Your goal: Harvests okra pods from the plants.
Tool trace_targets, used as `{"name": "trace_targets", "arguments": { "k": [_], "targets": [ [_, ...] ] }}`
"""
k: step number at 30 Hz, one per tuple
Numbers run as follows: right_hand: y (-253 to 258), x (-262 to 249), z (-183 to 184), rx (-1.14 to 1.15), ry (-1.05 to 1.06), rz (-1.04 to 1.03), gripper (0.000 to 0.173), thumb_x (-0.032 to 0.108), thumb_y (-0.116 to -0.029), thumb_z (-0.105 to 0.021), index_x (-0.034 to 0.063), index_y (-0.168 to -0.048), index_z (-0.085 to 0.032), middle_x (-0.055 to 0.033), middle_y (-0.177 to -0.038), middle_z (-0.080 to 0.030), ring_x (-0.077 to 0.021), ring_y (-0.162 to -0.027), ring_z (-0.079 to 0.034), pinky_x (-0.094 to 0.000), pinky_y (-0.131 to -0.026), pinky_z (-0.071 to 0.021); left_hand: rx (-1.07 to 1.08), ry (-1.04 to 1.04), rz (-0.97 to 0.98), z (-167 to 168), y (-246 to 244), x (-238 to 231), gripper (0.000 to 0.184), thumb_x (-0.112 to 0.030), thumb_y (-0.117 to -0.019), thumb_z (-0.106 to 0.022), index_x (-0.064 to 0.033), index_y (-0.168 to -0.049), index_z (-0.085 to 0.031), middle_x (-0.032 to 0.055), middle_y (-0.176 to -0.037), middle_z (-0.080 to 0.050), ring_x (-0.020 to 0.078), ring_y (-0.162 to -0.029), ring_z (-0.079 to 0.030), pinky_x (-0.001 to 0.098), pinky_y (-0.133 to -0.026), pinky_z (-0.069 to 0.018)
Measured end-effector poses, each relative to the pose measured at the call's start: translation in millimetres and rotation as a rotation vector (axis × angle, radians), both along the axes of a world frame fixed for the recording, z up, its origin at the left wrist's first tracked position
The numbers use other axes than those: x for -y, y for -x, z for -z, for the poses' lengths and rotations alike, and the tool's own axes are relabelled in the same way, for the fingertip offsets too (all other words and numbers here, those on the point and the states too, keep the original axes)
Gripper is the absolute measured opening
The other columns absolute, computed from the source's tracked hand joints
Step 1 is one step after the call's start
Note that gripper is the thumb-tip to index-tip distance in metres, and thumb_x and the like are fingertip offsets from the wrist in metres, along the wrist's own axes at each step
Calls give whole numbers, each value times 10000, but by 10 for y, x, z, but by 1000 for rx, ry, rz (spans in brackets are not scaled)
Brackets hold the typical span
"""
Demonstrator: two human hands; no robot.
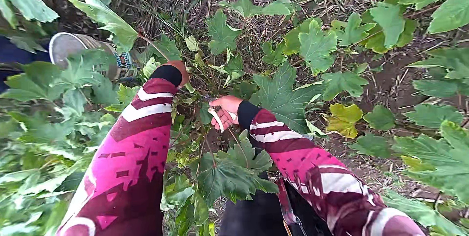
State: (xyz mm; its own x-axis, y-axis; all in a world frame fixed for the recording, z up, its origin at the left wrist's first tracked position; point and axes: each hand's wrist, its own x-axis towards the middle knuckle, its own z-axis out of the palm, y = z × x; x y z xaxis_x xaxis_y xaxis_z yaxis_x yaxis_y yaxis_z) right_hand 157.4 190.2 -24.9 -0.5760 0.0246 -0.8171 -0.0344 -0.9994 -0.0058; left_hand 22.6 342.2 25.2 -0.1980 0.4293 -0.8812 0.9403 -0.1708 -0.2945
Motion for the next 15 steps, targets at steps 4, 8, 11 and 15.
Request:
{"name": "trace_targets", "arguments": {
  "k": [4,8,11,15],
  "targets": [
    [80,-70,27,18,26,-30,539,504,-1082,-436,37,-1342,-510,-175,-796,-708,-239,-572,-686,-334,-523,-574,82,14,-98,43,141,-15,462,-335,-1084,-519,100,-1206,-614,257,-1086,-707,391,-919,-712,607,-886,-543],
    [154,-12,204,27,-17,-26,567,542,-1051,-487,47,-1321,-549,-165,-800,-719,-228,-569,-692,-323,-510,-575,113,30,-72,58,146,18,445,-329,-1082,-519,92,-1179,-626,243,-1035,-718,378,-898,-714,604,-878,-537],
    [160,-139,104,61,0,-82,528,512,-1072,-458,73,-1357,-519,-160,-796,-699,-229,-552,-662,-333,-494,-552,118,34,-41,44,108,45,440,-333,-1084,-513,86,-1146,-632,234,-1004,-716,368,-890,-713,598,-870,-535],
    [192,-207,88,82,6,-131,508,519,-1073,-451,78,-1301,-561,-133,-743,-673,-219,-528,-638,-335,-479,-539,123,40,-32,42,112,56,420,-325,-1081,-521,74,-1130,-643,229,-998,-716,362,-896,-715,594,-876,-537]
  ]
}}
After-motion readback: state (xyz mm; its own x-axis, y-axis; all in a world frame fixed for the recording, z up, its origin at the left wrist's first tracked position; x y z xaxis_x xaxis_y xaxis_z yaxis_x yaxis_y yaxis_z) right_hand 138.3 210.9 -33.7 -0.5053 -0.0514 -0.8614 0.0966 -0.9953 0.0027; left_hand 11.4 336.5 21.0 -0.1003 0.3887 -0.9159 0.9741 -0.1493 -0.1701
